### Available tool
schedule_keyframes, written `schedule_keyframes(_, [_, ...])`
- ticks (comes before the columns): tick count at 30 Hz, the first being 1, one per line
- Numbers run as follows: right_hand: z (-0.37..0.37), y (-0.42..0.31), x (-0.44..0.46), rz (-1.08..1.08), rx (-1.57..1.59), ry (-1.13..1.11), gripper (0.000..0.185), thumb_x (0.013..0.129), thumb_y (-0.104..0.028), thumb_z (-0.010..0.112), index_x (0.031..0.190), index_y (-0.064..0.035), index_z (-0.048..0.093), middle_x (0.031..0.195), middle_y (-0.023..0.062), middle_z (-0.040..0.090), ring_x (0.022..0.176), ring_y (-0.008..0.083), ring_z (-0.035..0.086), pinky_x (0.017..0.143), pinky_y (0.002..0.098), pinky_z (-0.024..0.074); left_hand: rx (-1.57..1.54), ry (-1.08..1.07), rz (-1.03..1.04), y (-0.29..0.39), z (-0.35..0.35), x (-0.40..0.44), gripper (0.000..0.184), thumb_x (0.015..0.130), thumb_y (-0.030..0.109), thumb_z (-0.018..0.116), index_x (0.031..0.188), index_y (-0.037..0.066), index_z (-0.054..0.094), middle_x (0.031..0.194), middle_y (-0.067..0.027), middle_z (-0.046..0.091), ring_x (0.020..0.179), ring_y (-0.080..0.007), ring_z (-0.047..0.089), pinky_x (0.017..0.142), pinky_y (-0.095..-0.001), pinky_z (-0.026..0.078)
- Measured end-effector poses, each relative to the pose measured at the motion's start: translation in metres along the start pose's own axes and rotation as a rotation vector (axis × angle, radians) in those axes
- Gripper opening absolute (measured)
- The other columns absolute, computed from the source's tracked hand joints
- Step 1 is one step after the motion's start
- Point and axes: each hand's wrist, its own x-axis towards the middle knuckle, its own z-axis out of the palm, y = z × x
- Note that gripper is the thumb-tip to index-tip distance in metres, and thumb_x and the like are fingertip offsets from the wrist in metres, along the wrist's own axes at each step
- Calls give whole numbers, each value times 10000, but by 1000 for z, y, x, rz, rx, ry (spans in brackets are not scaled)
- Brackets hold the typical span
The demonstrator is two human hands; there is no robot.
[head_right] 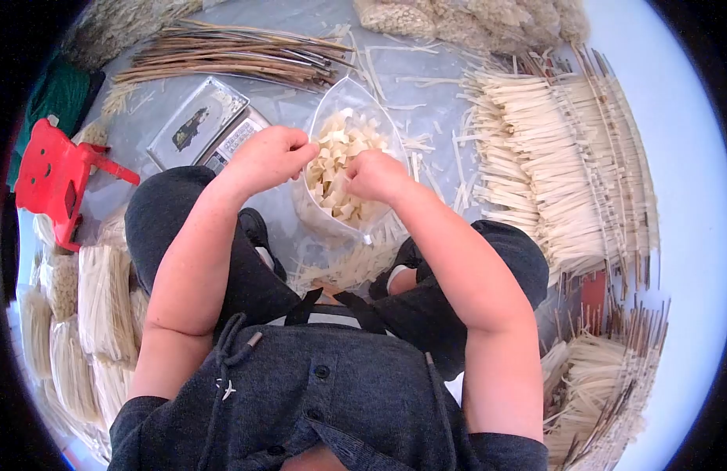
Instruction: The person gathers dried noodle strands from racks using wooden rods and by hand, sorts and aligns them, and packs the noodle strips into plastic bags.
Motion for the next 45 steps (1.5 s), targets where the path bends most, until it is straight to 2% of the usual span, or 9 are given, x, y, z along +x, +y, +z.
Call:
schedule_keyframes(8, [21,-20,-9,-192,-403,157,136,718,-160,624,784,-66,696,816,151,677,813,293,666,691,402,516,-93,-35,-55,0,1,4,331,822,310,522,851,24,686,761,-157,670,762,-323,644,724,-411,498])
schedule_keyframes(10, [18,-19,-7,-172,-408,163,141,713,-153,624,782,-54,696,809,158,675,814,295,668,687,398,516,-129,27,3,-5,5,6,361,863,329,537,735,6,635,603,-55,612,548,-154,580,553,-308,466])
schedule_keyframes(21, [-43,1,-26,-33,157,136,362,780,-315,664,1064,-90,671,868,139,692,814,302,665,727,395,514,-194,-21,-61,-3,-7,-3,323,827,296,531,795,9,675,668,-118,660,651,-250,640,652,-369,495])
schedule_keyframes(23, [-46,26,-29,12,-99,893,371,805,-405,643,1016,-102,672,839,123,685,793,306,660,714,391,510,-213,-10,-62,-1,-9,-2,323,827,291,531,787,3,672,660,-115,659,636,-235,638,639,-361,496])
schedule_keyframes(24, [-41,45,-26,8,-104,900,371,805,-405,643,1016,-102,672,839,123,685,793,306,660,714,391,510,-260,-30,-66,-5,-7,0,319,839,288,538,788,2,667,657,-106,655,623,-212,632,620,-347,495])
schedule_keyframes(27, [-20,72,-16,169,-105,563,398,845,-455,591,926,-73,667,784,139,667,765,333,646,681,415,494,-453,-49,-55,-20,16,16,313,862,287,553,801,-3,654,667,-85,648,608,-168,622,589,-319,493])
schedule_keyframes(30, [-4,40,-17,-159,198,461,376,895,-368,573,795,-8,615,672,145,607,663,274,612,619,383,464,-659,-67,6,-9,32,16,293,894,310,577,840,30,643,686,-24,617,585,-105,584,548,-258,466])
schedule_keyframes(33, [-22,1,-42,-325,685,500,320,942,-241,557,736,4,551,620,14,502,604,85,425,563,256,382,-1027,-41,38,9,16,-2,251,940,307,559,833,89,620,661,53,548,538,-28,480,497,-184,383])
schedule_keyframes(45, [-13,-5,-60,-291,974,170,331,968,-270,535,714,-57,542,645,-30,521,569,55,464,512,228,386,-850,-240,81,7,16,-12,245,946,276,547,808,82,605,645,68,490,533,-17,415,480,-176,316])
